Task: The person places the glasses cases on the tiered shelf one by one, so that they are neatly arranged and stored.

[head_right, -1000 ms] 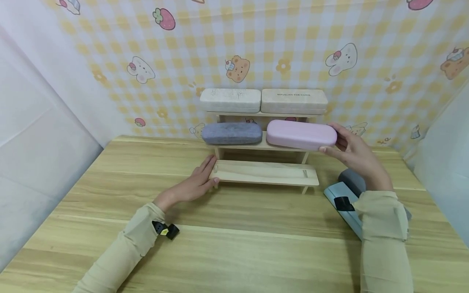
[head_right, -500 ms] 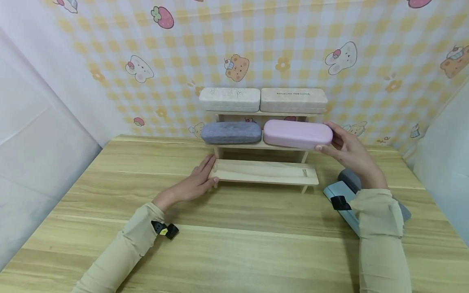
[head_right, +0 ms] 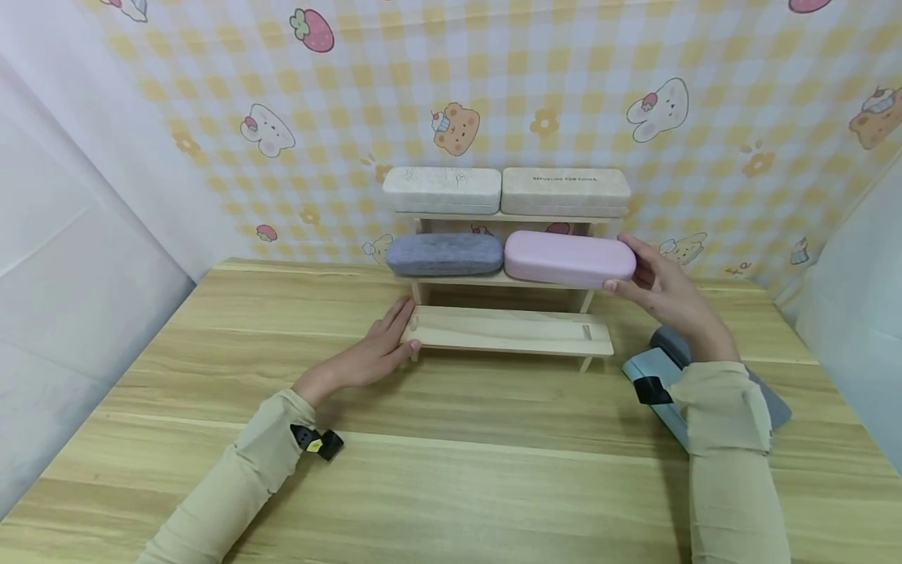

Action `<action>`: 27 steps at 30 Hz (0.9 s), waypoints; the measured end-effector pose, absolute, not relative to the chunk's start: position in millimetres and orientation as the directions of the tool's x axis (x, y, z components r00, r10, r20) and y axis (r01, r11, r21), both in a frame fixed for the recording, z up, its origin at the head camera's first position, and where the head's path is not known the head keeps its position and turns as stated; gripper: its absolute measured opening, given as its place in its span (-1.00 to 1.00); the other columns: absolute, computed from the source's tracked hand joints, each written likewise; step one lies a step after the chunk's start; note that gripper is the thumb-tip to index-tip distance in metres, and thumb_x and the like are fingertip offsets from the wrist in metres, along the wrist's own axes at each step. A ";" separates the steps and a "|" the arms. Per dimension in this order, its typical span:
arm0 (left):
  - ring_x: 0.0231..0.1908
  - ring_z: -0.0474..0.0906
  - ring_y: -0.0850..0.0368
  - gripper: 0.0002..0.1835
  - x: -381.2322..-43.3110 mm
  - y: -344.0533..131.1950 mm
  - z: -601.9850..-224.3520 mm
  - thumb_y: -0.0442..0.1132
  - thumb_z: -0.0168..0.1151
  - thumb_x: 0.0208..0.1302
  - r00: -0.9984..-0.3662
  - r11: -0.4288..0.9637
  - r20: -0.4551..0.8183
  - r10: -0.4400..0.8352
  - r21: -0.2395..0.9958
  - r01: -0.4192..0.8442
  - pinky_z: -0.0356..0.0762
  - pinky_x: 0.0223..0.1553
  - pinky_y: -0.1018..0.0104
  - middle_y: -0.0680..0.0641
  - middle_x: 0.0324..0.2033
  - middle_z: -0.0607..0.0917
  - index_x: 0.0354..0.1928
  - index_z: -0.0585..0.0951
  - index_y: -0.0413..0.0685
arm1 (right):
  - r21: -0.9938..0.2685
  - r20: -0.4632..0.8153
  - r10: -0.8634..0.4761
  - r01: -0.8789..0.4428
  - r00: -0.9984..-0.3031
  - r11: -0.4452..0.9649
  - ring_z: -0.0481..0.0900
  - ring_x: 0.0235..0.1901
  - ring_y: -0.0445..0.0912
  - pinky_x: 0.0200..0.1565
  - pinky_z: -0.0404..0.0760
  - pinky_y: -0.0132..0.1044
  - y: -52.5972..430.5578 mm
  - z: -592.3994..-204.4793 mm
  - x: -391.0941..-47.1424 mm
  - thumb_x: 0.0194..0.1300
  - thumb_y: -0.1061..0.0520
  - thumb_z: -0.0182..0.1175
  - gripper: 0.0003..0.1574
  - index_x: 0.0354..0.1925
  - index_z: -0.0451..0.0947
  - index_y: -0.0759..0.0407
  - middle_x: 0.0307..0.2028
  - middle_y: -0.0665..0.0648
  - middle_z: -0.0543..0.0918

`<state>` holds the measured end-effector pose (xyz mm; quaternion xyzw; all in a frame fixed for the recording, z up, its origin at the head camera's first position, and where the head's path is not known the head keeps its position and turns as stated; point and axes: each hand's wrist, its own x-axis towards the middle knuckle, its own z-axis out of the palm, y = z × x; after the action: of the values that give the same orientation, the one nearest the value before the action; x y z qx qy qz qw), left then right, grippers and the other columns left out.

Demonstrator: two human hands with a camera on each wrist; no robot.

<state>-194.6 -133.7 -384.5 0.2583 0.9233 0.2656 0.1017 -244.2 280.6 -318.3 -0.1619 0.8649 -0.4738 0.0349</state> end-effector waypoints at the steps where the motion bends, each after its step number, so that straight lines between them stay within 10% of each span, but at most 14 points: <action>1: 0.39 -0.41 -0.05 -0.25 -194.6 -133.1 -384.1 0.02 -0.27 0.48 -0.846 0.725 -0.051 0.531 0.543 0.423 -0.21 0.30 -0.06 -0.26 0.41 -0.30 0.42 -0.31 -0.26 | -0.833 0.092 -0.312 -0.245 -0.946 0.497 0.29 0.15 -0.17 -0.11 0.38 -0.65 281.1 -318.6 -244.0 0.31 0.17 0.16 -0.07 0.44 -0.14 0.25 0.33 0.36 0.09; 10: 0.38 -0.40 -0.09 -0.25 -195.1 -131.5 -382.8 0.01 -0.25 0.48 -0.843 0.714 -0.053 0.536 0.562 0.418 -0.23 0.30 -0.09 -0.26 0.41 -0.32 0.41 -0.31 -0.28 | -0.862 0.072 -0.273 -0.197 -0.959 0.467 0.09 0.32 0.09 0.01 0.30 -0.60 286.7 -312.7 -239.3 0.37 0.15 0.06 -0.10 0.46 -0.21 0.11 0.41 0.24 -0.03; 19: 0.38 -0.39 -0.13 -0.25 -194.1 -133.8 -380.3 0.01 -0.26 0.48 -0.845 0.711 -0.050 0.533 0.568 0.415 -0.23 0.30 -0.10 -0.30 0.40 -0.31 0.41 -0.30 -0.29 | -0.944 0.160 -0.202 -0.210 -0.966 0.256 0.35 0.10 -0.36 -0.06 0.36 -0.60 322.2 -298.9 -218.3 0.44 0.14 -0.08 -0.35 0.42 0.02 0.08 0.29 0.06 0.21; 27: 0.38 -0.41 -0.12 -0.24 -194.4 -133.0 -384.2 0.02 -0.25 0.48 -0.843 0.705 -0.048 0.536 0.575 0.416 -0.26 0.29 -0.12 -0.29 0.40 -0.32 0.41 -0.30 -0.29 | -0.739 0.104 -0.167 -0.188 -0.980 0.647 0.37 -0.08 -0.49 -0.21 0.32 -0.66 335.8 -287.6 -196.5 0.45 -0.04 -0.10 -0.41 0.35 0.18 0.10 0.01 -0.28 0.43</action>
<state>-194.4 -133.0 -384.2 0.2595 0.9171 0.2831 0.1064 -196.5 335.8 -287.6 -0.0979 0.9073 -0.4088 -0.0130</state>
